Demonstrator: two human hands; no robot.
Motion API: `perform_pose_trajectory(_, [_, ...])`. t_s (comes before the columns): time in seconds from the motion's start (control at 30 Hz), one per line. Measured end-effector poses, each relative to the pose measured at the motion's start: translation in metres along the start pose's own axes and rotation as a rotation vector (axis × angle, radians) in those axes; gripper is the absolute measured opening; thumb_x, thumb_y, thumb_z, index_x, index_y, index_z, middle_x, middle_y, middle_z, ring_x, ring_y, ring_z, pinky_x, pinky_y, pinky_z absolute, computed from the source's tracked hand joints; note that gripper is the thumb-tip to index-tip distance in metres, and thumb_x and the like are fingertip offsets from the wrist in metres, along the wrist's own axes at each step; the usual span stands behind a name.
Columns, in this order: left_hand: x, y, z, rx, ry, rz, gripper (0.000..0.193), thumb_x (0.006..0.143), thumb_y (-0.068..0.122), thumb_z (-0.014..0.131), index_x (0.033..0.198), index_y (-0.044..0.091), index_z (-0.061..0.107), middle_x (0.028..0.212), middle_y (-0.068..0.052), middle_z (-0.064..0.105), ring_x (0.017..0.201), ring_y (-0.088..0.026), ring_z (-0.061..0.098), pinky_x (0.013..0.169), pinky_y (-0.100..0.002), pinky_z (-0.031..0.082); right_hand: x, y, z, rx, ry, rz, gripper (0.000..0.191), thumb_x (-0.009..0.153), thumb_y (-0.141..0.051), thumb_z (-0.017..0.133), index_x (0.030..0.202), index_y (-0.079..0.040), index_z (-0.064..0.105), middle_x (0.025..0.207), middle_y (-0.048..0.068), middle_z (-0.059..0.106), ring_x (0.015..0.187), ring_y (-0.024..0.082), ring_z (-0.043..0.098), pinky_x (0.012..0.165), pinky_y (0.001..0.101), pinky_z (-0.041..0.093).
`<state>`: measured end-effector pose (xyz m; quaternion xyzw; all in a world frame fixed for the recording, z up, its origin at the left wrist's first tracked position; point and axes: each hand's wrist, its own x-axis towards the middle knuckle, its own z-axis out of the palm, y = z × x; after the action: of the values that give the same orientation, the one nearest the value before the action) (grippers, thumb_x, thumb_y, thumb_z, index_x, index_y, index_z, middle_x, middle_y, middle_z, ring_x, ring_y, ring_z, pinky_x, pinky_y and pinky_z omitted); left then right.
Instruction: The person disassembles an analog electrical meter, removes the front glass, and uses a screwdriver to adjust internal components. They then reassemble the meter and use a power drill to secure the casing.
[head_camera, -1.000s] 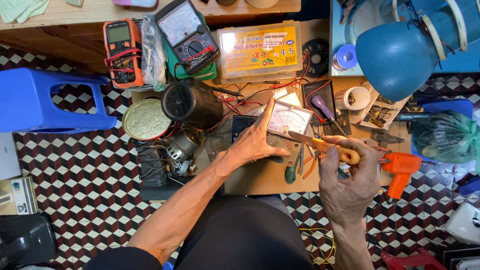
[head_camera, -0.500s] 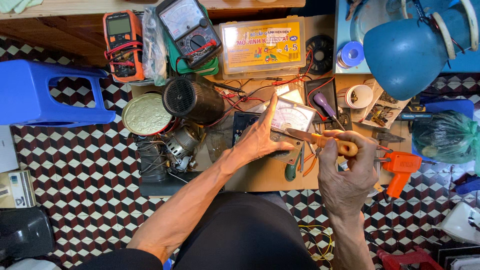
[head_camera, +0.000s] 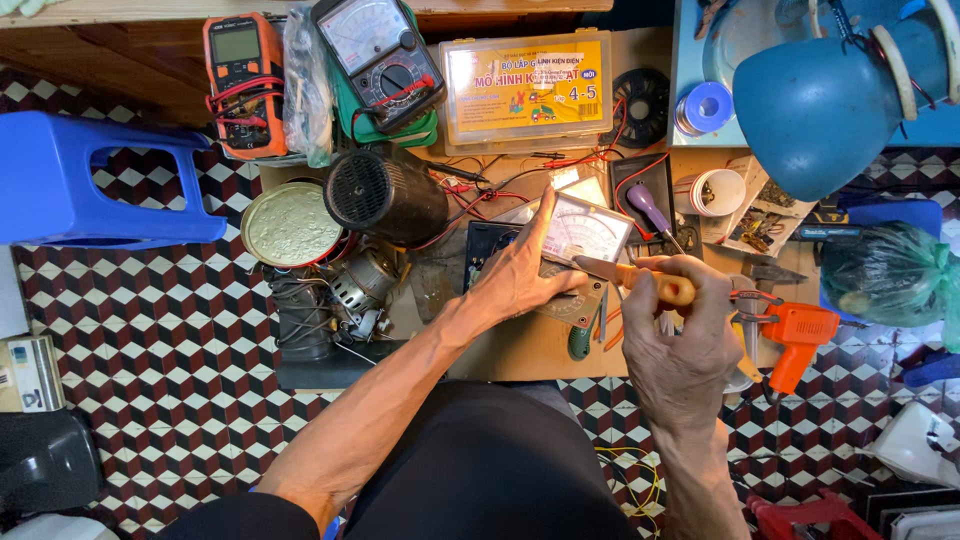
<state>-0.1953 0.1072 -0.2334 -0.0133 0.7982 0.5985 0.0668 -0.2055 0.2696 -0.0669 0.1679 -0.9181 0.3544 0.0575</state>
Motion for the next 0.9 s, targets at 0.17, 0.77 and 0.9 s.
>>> perform_pose_trajectory(0.17, [-0.001,0.002,-0.001,-0.044,0.001,-0.047,0.117,0.087,0.032,0.08,0.164,0.014,-0.006,0.159,-0.03,0.039,0.141,-0.045,0.048,0.113,-0.044,0.045,0.006,-0.005,-0.002,-0.06,-0.119,-0.035,0.026,0.102,-0.005,0.07,0.119,0.0,0.052,0.092,0.013,0.071,0.08,0.02,0.075,0.063,0.0278,0.062])
perform_pose_trajectory(0.77, [-0.001,0.001,-0.001,-0.101,0.028,-0.04,0.113,0.089,0.03,0.08,0.165,0.021,-0.002,0.146,-0.023,0.058,0.132,-0.038,0.061,0.106,-0.043,0.051,0.02,-0.021,-0.005,-0.095,-0.181,-0.125,0.023,0.1,-0.003,0.07,0.116,-0.001,0.054,0.088,0.012,0.07,0.073,0.019,0.073,0.059,0.0324,0.057])
perform_pose_trajectory(0.9, [-0.002,-0.001,-0.001,-0.105,0.027,-0.035,0.113,0.089,0.03,0.08,0.165,0.021,-0.001,0.147,-0.023,0.058,0.132,-0.038,0.061,0.106,-0.043,0.051,0.02,-0.021,-0.006,-0.09,-0.2,-0.17,0.024,0.1,-0.003,0.07,0.117,-0.002,0.053,0.089,0.012,0.069,0.075,0.019,0.073,0.059,0.0327,0.056])
